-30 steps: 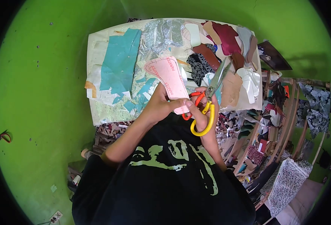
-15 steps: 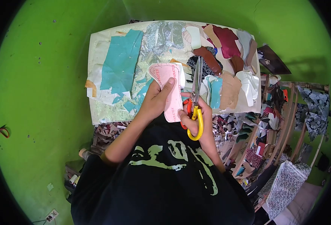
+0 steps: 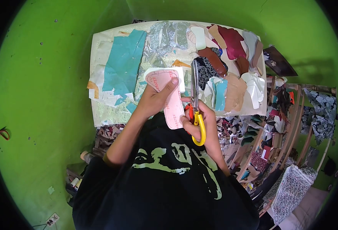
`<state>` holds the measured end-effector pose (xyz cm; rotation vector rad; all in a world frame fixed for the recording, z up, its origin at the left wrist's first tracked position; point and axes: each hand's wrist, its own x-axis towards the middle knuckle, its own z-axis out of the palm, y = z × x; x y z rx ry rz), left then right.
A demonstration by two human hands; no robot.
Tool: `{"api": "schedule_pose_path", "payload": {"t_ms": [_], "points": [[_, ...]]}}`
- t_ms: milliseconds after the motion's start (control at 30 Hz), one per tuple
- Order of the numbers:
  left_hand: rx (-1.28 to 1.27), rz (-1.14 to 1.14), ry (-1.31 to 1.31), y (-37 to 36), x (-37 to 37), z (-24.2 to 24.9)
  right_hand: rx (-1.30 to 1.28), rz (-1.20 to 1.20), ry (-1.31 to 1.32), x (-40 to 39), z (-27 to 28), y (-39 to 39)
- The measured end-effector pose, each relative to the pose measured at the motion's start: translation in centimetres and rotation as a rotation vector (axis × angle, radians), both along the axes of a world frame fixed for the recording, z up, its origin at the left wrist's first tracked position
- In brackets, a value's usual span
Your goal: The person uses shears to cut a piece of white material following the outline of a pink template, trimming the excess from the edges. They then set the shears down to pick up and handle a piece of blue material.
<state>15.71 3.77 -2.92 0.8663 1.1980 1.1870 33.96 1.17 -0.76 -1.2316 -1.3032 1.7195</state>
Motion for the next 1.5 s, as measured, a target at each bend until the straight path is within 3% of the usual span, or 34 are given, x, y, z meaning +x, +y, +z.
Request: {"api": "schedule_pose_path", "payload": {"t_ms": [167,333,700,1033,1233,1500], "points": [[-0.034,-0.054,0.051,0.0,-0.5,-0.1,-0.085,0.032,0.032,0.2,0.9,0.1],[-0.096,-0.070,0.029,0.0,-1.0,-0.4,-0.014,0.079,-0.009,0.3,0.6,0.1],[0.042,0.136,0.013,0.0,-1.6,0.6,0.136,0.114,0.204,2.1,-2.5,-1.5],[0.167,0.162,0.063,0.1,-1.2,1.6,0.210,0.316,-0.097,4.0,-1.3,-1.7],[0.289,0.151,0.180,0.0,0.1,2.3,0.107,0.267,-0.006,2.9,-0.2,-1.7],[0.375,0.200,0.172,-0.1,0.3,1.1,0.178,0.355,-0.137,3.2,0.3,-1.0]]}}
